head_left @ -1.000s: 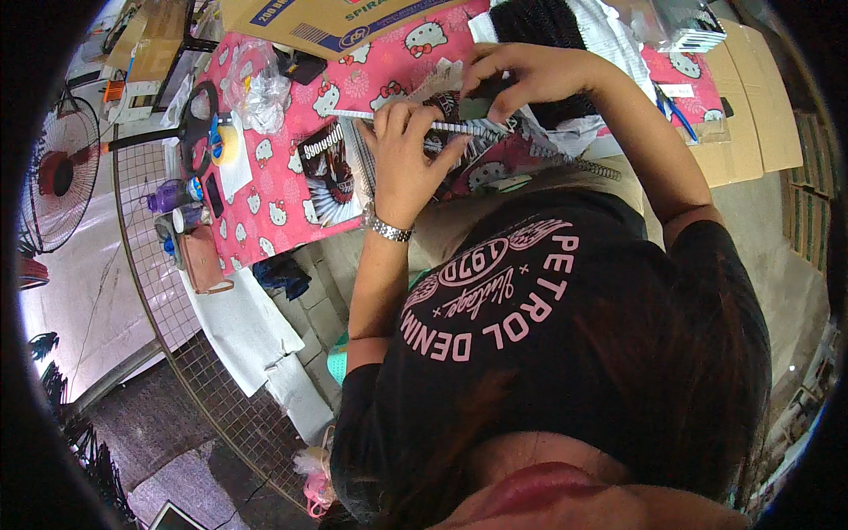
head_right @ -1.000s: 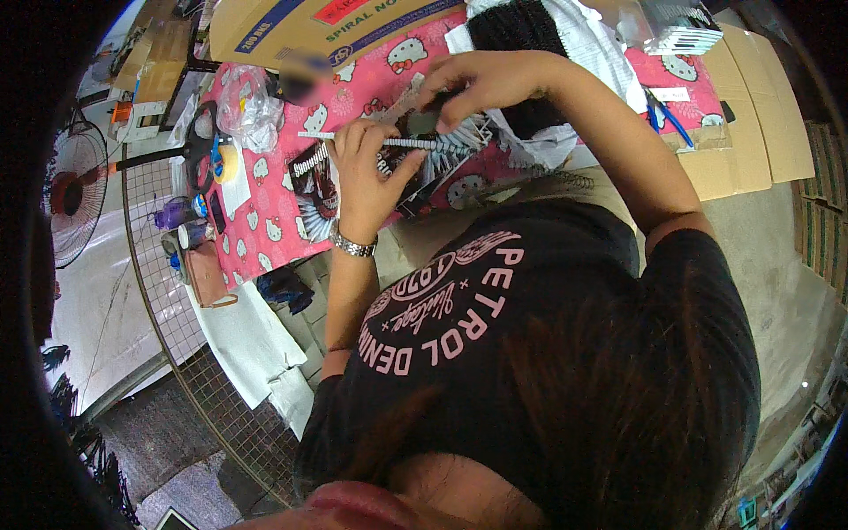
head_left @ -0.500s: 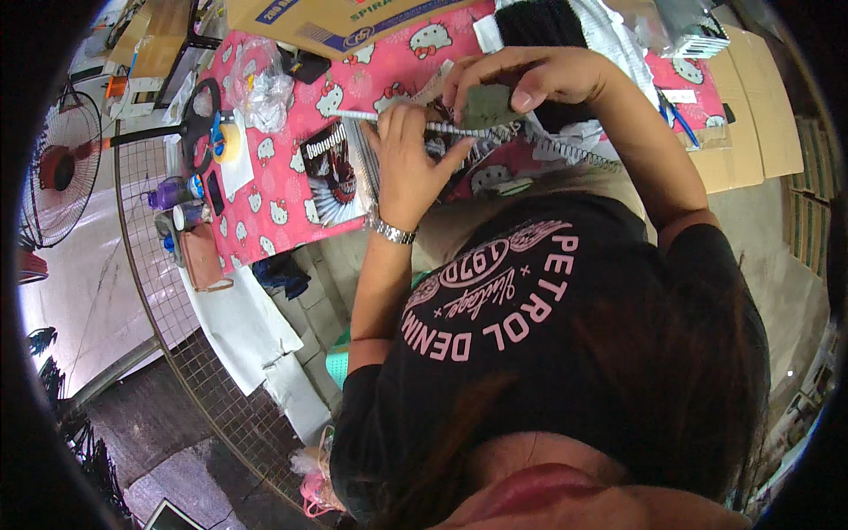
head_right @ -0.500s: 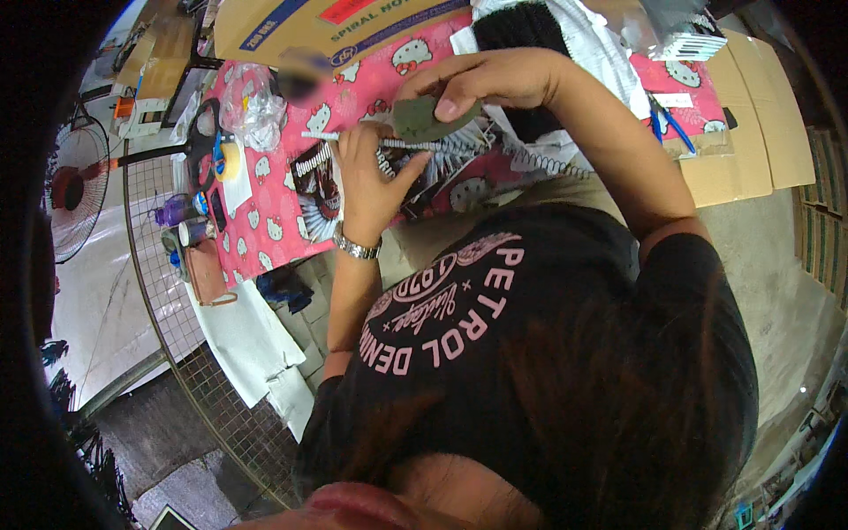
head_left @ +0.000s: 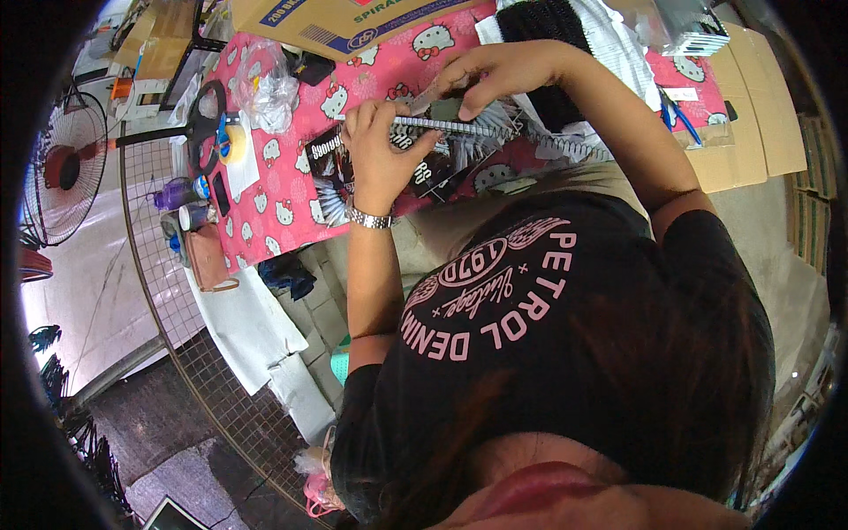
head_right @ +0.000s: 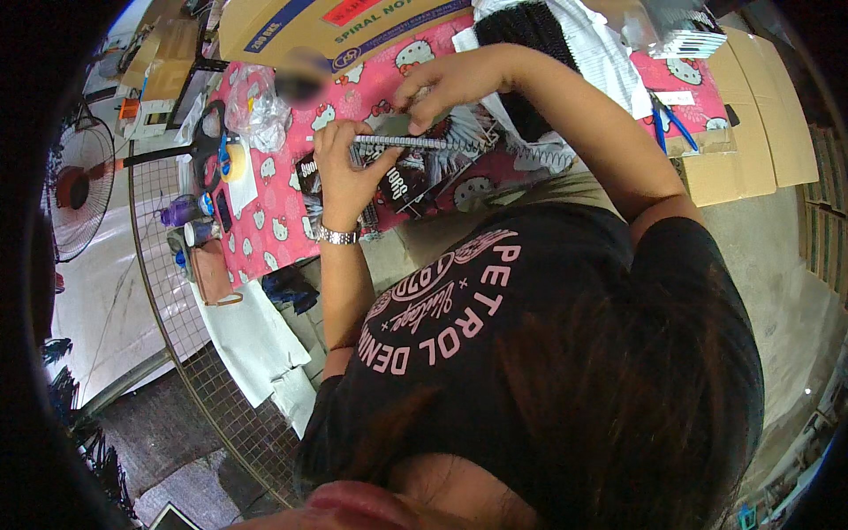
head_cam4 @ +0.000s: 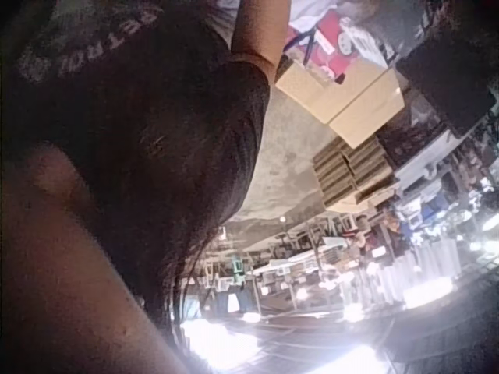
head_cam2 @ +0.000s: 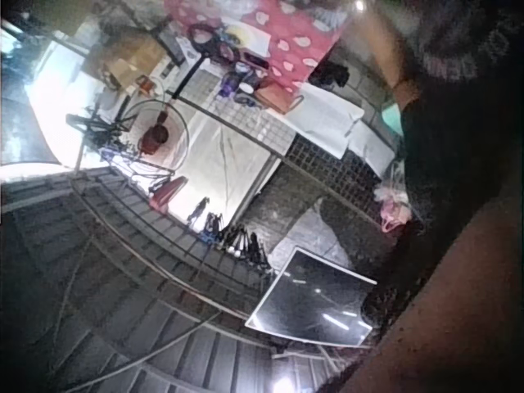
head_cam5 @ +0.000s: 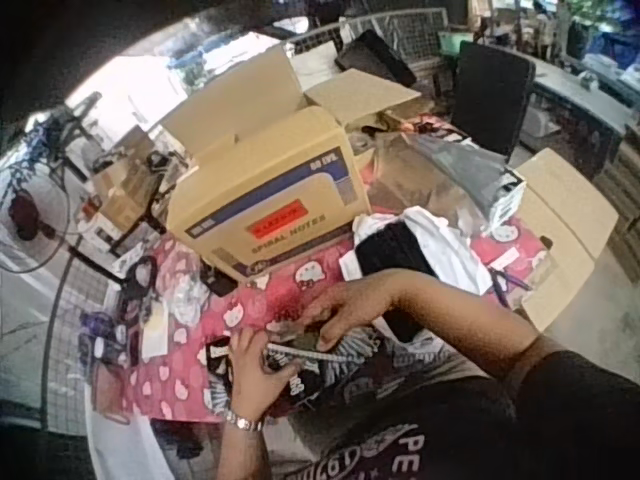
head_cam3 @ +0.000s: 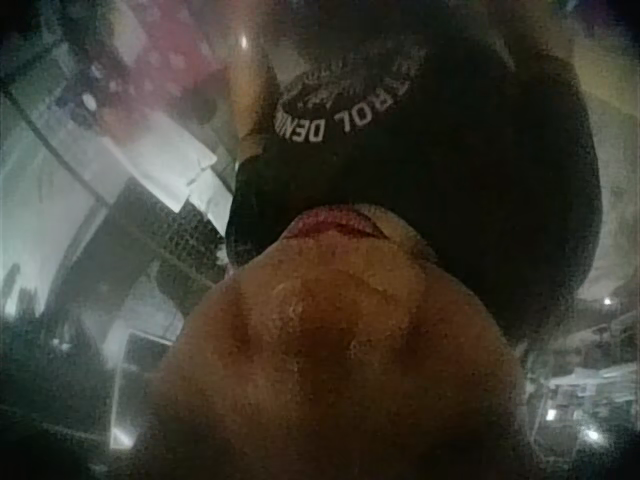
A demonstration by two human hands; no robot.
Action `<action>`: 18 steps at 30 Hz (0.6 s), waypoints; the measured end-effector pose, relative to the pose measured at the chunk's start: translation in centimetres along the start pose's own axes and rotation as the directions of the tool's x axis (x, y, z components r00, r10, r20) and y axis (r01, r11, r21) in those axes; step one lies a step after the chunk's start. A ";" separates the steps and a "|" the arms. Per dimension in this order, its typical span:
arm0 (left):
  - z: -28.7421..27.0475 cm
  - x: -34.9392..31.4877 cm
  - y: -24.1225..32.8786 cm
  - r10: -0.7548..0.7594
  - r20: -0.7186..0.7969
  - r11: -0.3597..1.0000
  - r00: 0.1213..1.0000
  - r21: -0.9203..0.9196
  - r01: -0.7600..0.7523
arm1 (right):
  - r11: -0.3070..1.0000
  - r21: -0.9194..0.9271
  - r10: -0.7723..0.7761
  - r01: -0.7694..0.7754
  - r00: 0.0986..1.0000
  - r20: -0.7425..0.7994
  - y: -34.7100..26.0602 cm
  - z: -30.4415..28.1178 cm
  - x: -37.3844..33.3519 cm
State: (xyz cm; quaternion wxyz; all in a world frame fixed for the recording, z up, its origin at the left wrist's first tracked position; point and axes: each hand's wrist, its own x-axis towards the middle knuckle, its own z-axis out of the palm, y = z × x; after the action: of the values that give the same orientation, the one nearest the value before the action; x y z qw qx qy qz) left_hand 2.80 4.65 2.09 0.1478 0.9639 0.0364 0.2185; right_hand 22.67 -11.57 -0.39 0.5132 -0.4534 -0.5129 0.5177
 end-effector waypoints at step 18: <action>0.2 -0.6 2.1 -0.082 0.014 0.996 0.997 -0.040 0.083 | 0.991 0.121 -0.071 0.059 0.993 0.093 -1.5 -0.3 -0.9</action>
State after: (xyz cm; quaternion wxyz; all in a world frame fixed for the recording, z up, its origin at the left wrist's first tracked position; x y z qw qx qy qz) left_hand 2.38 2.50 2.31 0.1764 0.9597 0.0708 0.2072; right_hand 23.09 -12.52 1.07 0.5301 -0.3796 -0.5204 0.5515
